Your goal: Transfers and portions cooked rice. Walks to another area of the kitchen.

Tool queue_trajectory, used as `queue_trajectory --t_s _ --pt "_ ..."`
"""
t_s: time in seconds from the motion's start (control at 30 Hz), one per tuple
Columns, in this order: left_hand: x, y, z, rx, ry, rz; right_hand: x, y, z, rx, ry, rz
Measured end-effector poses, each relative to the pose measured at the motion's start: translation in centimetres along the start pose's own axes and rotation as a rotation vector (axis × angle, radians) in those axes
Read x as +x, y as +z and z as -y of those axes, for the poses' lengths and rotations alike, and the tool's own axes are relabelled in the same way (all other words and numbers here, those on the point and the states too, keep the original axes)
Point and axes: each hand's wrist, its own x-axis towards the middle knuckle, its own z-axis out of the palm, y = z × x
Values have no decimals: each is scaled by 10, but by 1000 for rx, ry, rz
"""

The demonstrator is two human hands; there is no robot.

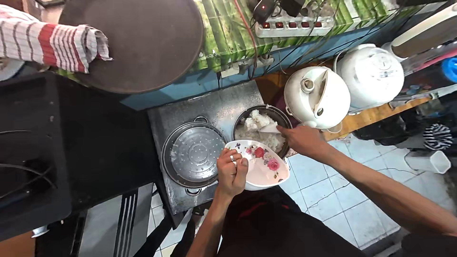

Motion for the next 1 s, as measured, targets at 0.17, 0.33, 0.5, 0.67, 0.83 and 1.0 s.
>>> queue_trajectory --t_s 0.17,0.33,0.5,0.67,0.83,1.0 --pt "-2 0 2 8 3 -17 25 2 8 121 -43 -26" --pt "-2 4 7 -23 10 -13 10 -25 -23 125 -213 -20" --pt "-3 8 6 -9 20 -26 -5 -49 6 52 -113 -172" --pt "-6 12 6 -4 37 -43 39 -20 3 62 -191 -190" --pt "-13 13 8 12 39 -105 -9 -44 7 43 -196 -104" --pt "-14 11 6 12 61 -77 -25 -33 -17 14 -21 -236"
